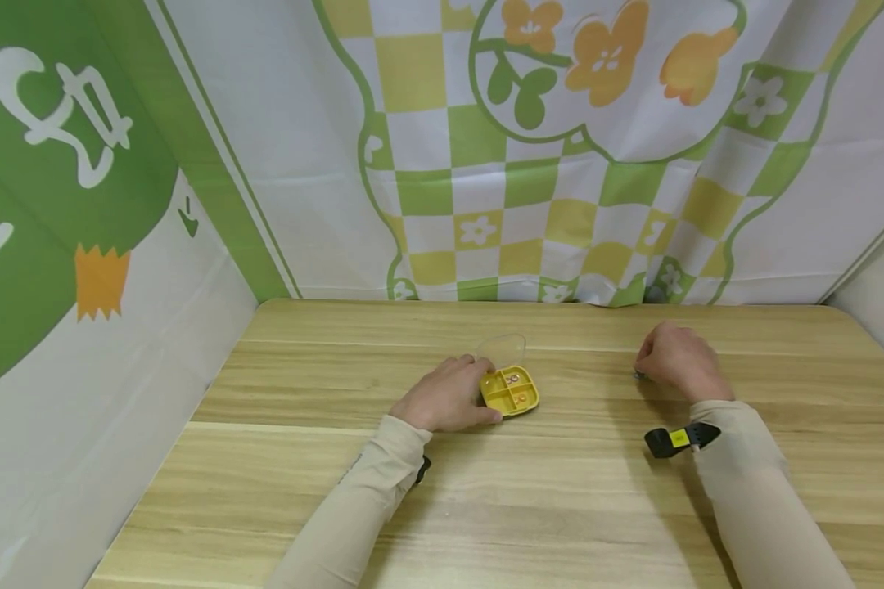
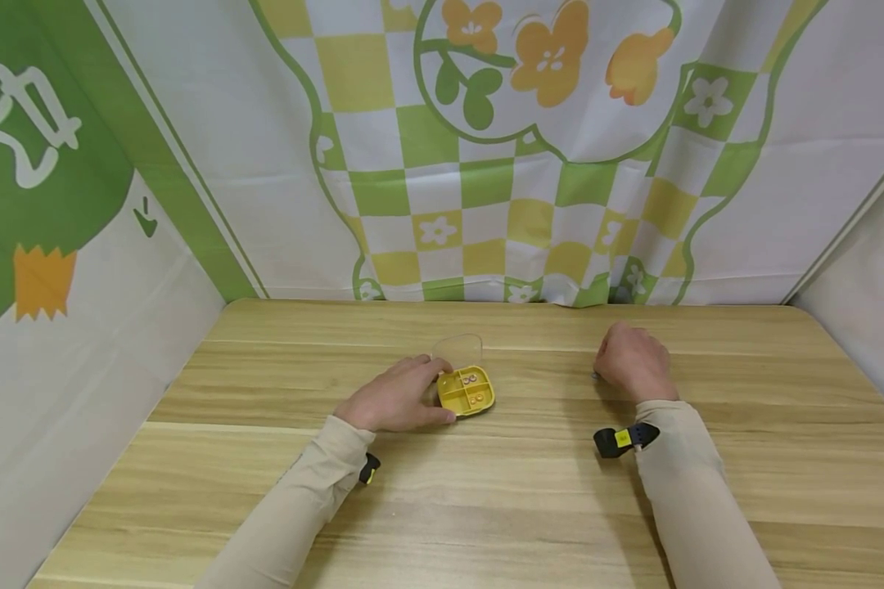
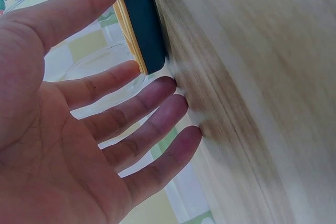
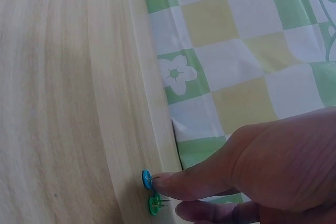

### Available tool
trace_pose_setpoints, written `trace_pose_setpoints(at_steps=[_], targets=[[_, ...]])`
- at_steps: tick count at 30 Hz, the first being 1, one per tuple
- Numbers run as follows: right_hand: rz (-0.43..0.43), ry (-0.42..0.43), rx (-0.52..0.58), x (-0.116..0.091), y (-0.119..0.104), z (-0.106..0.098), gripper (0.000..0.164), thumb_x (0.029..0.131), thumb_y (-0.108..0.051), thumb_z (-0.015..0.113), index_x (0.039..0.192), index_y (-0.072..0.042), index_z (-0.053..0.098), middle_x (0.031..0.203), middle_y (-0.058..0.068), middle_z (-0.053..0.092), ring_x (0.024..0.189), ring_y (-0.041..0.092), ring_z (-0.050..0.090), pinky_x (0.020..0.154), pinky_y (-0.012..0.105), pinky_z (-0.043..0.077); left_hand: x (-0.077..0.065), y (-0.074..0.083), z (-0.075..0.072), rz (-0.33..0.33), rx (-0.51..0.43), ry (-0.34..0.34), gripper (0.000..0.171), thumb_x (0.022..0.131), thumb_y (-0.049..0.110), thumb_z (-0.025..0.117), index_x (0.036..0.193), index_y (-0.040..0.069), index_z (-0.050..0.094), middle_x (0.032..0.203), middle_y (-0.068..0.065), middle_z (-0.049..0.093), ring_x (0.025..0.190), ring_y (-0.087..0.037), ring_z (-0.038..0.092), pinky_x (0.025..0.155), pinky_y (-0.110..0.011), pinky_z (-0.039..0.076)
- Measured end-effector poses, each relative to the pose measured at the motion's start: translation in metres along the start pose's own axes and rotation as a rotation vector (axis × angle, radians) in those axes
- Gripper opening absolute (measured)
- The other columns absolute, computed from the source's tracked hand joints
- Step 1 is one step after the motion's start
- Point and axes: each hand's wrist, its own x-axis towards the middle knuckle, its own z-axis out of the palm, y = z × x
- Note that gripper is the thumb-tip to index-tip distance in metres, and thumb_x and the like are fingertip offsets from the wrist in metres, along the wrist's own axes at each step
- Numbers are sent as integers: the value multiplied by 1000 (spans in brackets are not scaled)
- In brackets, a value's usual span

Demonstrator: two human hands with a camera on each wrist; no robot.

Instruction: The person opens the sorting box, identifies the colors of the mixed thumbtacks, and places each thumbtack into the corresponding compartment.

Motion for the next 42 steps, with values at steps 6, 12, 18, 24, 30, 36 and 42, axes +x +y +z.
trace_pose_setpoints(at_steps=[6, 12, 18, 24, 30, 36, 42], targets=[[-9, 13, 2, -1, 0, 1, 9, 74, -15, 58, 76, -13, 67, 78, 5, 60, 67, 21, 50, 52, 34, 40, 0, 0, -1, 5, 4, 1, 68, 77, 47, 68, 130, 10, 48, 120, -6, 53, 109, -21, 49, 93, -33, 38], [-11, 14, 4, -1, 1, 1, 9, 75, -15, 57, 75, -13, 66, 75, 4, 58, 65, 20, 48, 51, 34, 38, 0, 0, -1, 5, -2, 0, 68, 77, 47, 69, 130, 10, 48, 120, -6, 53, 109, -21, 49, 93, -34, 38], [-10, 17, -3, 0, 1, 2, 9, 74, -14, 57, 74, -13, 66, 75, 4, 57, 65, 21, 48, 51, 34, 39, 0, 0, -1, 6, -5, -2, 68, 77, 47, 68, 130, 10, 48, 120, -6, 53, 109, -21, 49, 93, -33, 39], [-12, 20, -8, 0, 1, 2, 10, 74, -13, 56, 74, -13, 66, 75, 4, 58, 65, 20, 49, 52, 34, 39, 0, 1, -2, 5, -3, -4, 68, 77, 47, 68, 130, 10, 47, 120, -6, 53, 109, -21, 49, 93, -33, 39], [-8, 13, -7, 1, 1, 2, 11, 74, -12, 56, 75, -13, 66, 76, 5, 59, 66, 21, 49, 52, 34, 40, 0, 1, -1, 11, 2, -3, 68, 77, 47, 69, 130, 10, 48, 119, -6, 53, 108, -21, 49, 93, -33, 39], [-10, 23, 7, 1, 2, 2, 12, 74, -14, 56, 79, -13, 67, 80, 6, 60, 68, 21, 51, 52, 34, 41, 1, 0, 0, 19, 6, 1, 68, 77, 46, 69, 129, 10, 48, 118, -6, 54, 108, -21, 50, 93, -33, 38], [-36, 33, 16, 0, -1, 0, 11, 75, -16, 58, 79, -13, 68, 81, 6, 61, 68, 21, 52, 54, 35, 42, 1, 0, 0, 13, 2, -2, 68, 77, 46, 69, 129, 10, 48, 118, -6, 54, 107, -20, 49, 93, -33, 39]])
